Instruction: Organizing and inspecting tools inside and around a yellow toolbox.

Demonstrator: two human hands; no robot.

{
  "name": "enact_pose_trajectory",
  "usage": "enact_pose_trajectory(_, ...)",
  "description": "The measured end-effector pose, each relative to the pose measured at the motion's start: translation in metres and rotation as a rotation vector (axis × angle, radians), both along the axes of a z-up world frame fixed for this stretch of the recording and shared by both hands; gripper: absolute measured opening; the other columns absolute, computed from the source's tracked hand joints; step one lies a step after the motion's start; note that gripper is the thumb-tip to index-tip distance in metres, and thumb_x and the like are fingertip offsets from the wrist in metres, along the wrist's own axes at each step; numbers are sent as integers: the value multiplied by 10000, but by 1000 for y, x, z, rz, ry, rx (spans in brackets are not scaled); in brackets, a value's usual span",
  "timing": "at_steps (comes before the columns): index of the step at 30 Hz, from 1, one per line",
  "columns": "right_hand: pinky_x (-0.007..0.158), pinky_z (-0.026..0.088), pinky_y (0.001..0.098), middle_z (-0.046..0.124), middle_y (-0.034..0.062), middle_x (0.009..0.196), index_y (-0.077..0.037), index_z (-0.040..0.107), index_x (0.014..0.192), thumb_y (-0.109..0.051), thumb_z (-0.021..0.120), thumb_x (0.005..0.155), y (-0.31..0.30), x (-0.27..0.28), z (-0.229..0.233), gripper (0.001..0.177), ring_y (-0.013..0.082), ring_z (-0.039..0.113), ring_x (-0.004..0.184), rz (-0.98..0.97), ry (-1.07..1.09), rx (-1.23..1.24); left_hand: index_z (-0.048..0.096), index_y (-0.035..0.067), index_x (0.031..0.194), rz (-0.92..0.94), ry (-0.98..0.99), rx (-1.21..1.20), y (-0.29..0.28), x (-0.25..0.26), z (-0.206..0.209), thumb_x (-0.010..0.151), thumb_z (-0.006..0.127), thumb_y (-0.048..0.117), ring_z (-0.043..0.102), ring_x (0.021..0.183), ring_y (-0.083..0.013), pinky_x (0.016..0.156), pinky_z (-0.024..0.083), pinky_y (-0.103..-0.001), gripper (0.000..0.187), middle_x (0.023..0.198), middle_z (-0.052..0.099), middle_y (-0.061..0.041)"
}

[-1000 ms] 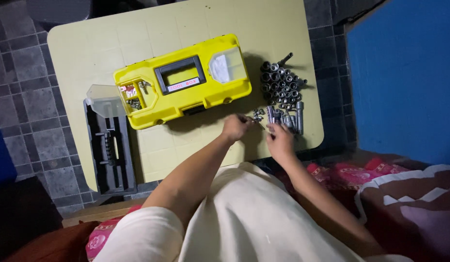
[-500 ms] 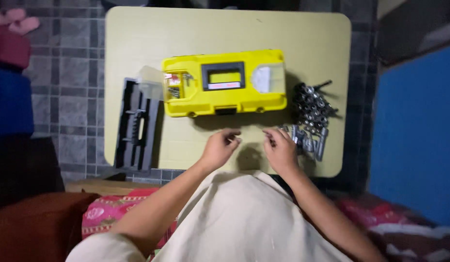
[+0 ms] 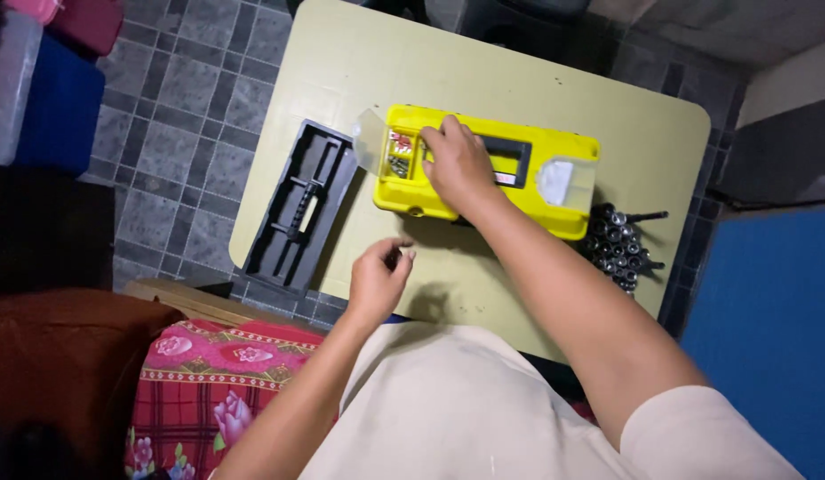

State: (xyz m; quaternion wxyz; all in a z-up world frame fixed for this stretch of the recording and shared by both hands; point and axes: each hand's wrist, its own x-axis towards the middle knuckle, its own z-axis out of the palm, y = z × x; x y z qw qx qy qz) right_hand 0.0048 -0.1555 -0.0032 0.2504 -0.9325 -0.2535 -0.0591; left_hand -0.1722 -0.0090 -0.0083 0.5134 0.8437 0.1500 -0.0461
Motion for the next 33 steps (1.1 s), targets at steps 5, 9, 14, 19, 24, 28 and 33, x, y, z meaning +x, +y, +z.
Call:
enact_pose_trajectory(5, 895, 505, 476, 582, 142, 1049, -86, 725, 1141, -139, 818, 798, -3, -2, -5, 360, 355, 608, 1030, 4, 1, 47, 758, 45, 1070, 23, -3, -63, 8, -18, -5, 907, 726, 169, 580, 610, -129, 600, 508, -302, 208, 740, 672, -76)
enact_pose_trajectory(9, 859, 508, 471, 579, 148, 1040, -83, 743, 1089, -194, 855, 744, -4, 0, -3, 380, 359, 610, 992, -23, 28, 93, 755, 33, 1069, -9, -3, -63, 9, -19, -7, 901, 731, 171, 595, 624, -140, 618, 517, -303, 218, 756, 680, -86)
enact_pose_trajectory(14, 829, 508, 478, 599, 119, 1004, -88, 743, 1029, -178, 824, 808, -1, 1, 1, 251, 326, 625, 977, 21, -61, -33, 753, 31, 1075, -37, -64, -42, 8, -4, 4, 906, 723, 168, 601, 623, -156, 620, 517, -312, 219, 762, 669, -98)
enact_pose_trajectory(19, 802, 512, 475, 620, 106, 961, -75, 729, 970, -139, 784, 813, -2, 1, -13, 179, 312, 641, 956, 48, -213, -30, 752, 26, 1073, -52, -126, -64, 3, 9, 12, 909, 720, 159, 599, 633, -140, 619, 512, -299, 213, 772, 671, -89)
enact_pose_trajectory(24, 841, 533, 461, 623, 141, 988, -67, 702, 1008, -56, 703, 913, -12, -7, -27, 96, 361, 645, 943, -51, -125, 195, 753, 39, 1097, -6, -95, -191, -3, 21, 14, 922, 724, 164, 580, 656, -80, 630, 511, -255, 217, 792, 714, -38)
enact_pose_trajectory(28, 826, 543, 425, 647, 156, 1027, -40, 681, 1052, -47, 661, 984, -17, -31, -1, 72, 332, 659, 935, -99, -71, 321, 765, 37, 1128, 18, -85, -233, -12, 36, 16, 935, 728, 164, 587, 681, -80, 657, 522, -251, 234, 812, 715, -44)
enact_pose_trajectory(33, 748, 544, 282, 703, 81, 942, -3, 684, 1091, -95, 606, 1038, -41, -91, 18, 132, 100, 647, 826, -272, 510, 708, 649, 27, 1271, 47, -165, -623, -29, 41, 48, 915, 734, 100, 648, 825, -56, 737, 542, -230, 374, 1030, 723, -24)
